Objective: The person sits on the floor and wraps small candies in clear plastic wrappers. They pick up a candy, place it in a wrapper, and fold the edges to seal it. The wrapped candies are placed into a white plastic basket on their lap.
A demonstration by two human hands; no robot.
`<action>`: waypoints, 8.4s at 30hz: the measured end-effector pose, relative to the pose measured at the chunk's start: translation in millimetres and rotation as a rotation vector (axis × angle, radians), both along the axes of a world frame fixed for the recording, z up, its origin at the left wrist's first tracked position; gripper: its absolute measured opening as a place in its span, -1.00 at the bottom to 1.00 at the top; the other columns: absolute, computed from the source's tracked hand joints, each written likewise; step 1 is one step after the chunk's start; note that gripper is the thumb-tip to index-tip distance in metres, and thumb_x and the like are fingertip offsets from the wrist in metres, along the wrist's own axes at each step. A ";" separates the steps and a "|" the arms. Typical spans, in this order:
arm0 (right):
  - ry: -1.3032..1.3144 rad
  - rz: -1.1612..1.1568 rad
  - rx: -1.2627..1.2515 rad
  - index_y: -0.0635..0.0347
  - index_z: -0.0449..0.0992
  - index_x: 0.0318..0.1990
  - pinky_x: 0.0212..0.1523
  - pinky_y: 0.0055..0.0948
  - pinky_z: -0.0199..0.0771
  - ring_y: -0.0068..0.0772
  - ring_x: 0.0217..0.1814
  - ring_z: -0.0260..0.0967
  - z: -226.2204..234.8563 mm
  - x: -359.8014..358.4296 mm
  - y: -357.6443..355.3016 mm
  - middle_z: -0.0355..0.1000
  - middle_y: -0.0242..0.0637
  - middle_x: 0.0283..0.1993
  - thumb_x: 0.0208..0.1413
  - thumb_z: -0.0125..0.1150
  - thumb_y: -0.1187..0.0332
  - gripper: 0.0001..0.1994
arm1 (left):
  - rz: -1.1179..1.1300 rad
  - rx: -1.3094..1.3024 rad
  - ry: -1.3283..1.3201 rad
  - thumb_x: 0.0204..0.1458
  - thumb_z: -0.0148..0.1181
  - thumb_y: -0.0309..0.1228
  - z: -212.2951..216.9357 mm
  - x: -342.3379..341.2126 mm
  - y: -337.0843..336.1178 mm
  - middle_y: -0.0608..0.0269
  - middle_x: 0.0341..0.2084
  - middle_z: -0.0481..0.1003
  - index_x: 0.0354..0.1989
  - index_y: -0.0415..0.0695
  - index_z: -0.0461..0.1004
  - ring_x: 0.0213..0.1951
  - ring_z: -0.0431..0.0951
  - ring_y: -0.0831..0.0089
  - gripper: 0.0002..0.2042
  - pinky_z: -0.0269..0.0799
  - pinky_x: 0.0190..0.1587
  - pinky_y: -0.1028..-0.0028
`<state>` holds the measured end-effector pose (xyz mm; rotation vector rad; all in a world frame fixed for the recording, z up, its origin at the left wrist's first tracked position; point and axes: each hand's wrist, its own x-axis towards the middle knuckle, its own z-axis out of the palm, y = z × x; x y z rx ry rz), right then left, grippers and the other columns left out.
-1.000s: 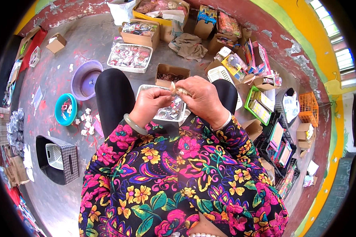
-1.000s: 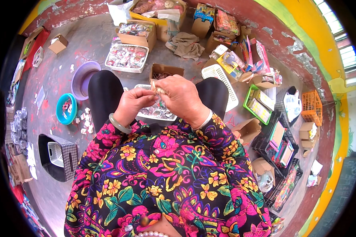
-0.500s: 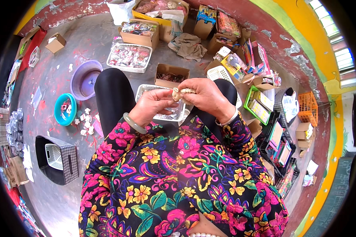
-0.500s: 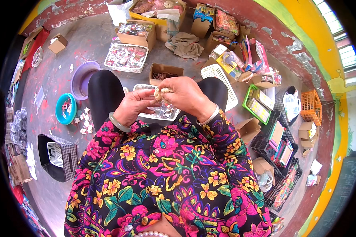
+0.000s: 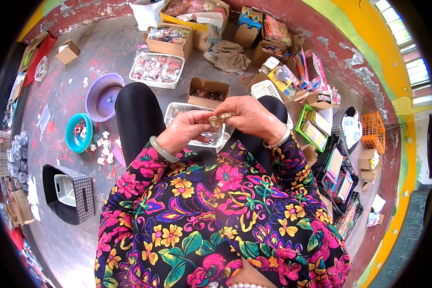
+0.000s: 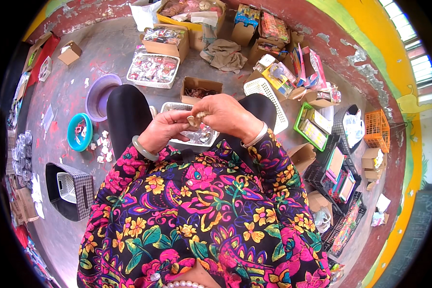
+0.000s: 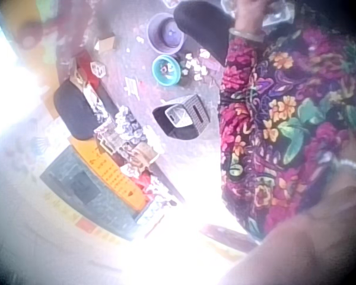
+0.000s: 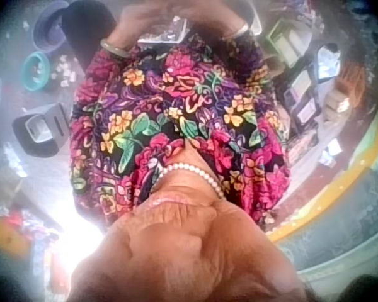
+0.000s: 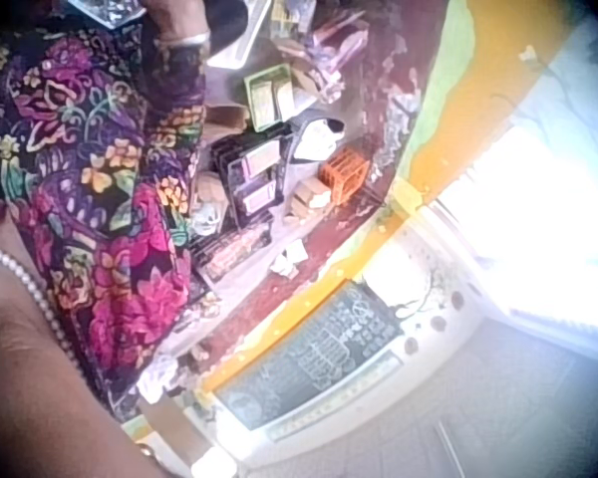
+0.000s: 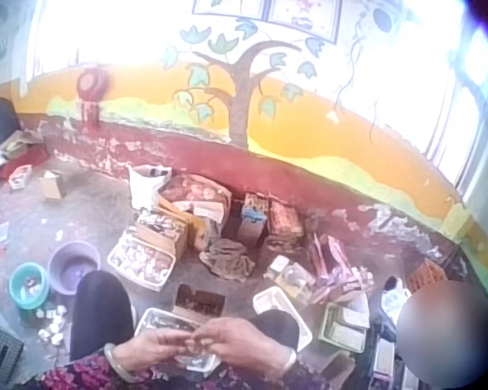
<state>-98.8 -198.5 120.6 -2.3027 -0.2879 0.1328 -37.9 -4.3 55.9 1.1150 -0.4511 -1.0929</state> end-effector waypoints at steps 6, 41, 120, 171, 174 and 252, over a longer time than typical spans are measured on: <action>-0.016 0.072 -0.161 0.25 0.51 -0.30 -0.31 -0.32 0.37 -0.12 -0.28 0.40 -4.2 3.2 -3.3 0.44 -0.12 -0.37 -0.19 0.10 0.49 -0.78 | 0.019 -0.009 0.004 0.10 0.01 -0.44 -4.6 -0.7 0.8 0.25 -0.13 0.44 0.07 -0.23 0.28 -0.11 0.48 0.49 -0.65 0.49 -0.27 0.60; 0.161 -0.269 0.527 0.30 0.46 -0.34 -0.36 -0.65 0.32 -0.68 -0.38 0.32 -2.4 3.5 -5.3 0.44 -0.41 -0.43 -0.08 0.18 0.44 -0.85 | 0.247 0.040 0.020 0.13 -0.01 -0.25 -9.8 8.2 4.9 0.21 -0.41 0.51 -0.22 -0.30 0.44 -0.32 0.51 0.54 -0.69 0.42 -0.26 0.56; -0.006 -0.373 0.649 0.25 0.47 -0.38 -0.36 -0.72 0.25 -0.75 -0.37 0.26 -35.1 -4.0 -0.5 0.36 -0.52 -0.43 -0.07 0.22 0.52 -0.92 | 0.140 -0.018 0.017 -0.02 0.13 -0.55 14.6 6.8 -6.4 0.17 -0.19 0.47 0.11 -0.27 0.16 -0.51 0.48 0.68 -0.52 0.38 -0.59 0.73; 0.318 -0.274 0.679 0.32 0.51 -0.28 -0.44 -0.72 0.21 -0.74 -0.44 0.25 -43.3 -4.4 -12.2 0.40 -0.47 -0.46 0.01 0.21 0.36 -0.80 | 0.187 -0.019 0.104 0.09 0.04 -0.34 0.6 11.5 2.3 0.11 -0.38 0.53 -0.19 -0.30 0.44 -0.64 0.39 0.69 -0.75 0.28 -0.63 0.73; 0.312 -0.395 0.789 0.31 0.51 -0.30 -0.45 -0.72 0.21 -0.73 -0.47 0.25 -47.3 -4.3 -13.1 0.40 -0.47 -0.47 0.01 0.21 0.34 -0.80 | 0.205 -0.050 0.177 0.12 0.00 -0.29 -9.1 13.6 3.6 0.05 -0.31 0.50 -0.16 -0.31 0.40 -0.55 0.47 0.60 -0.71 0.39 -0.52 0.69; -0.081 -0.321 0.255 0.16 0.39 0.00 -0.20 -0.54 0.37 -0.26 -0.16 0.45 -1.5 -15.6 12.2 0.46 -0.13 -0.24 0.08 0.11 0.38 -0.69 | 0.355 -0.022 0.251 0.11 0.00 -0.42 -6.8 3.6 2.6 0.13 -0.31 0.50 -0.16 -0.33 0.40 -0.23 0.53 0.41 -0.77 0.45 -0.14 0.56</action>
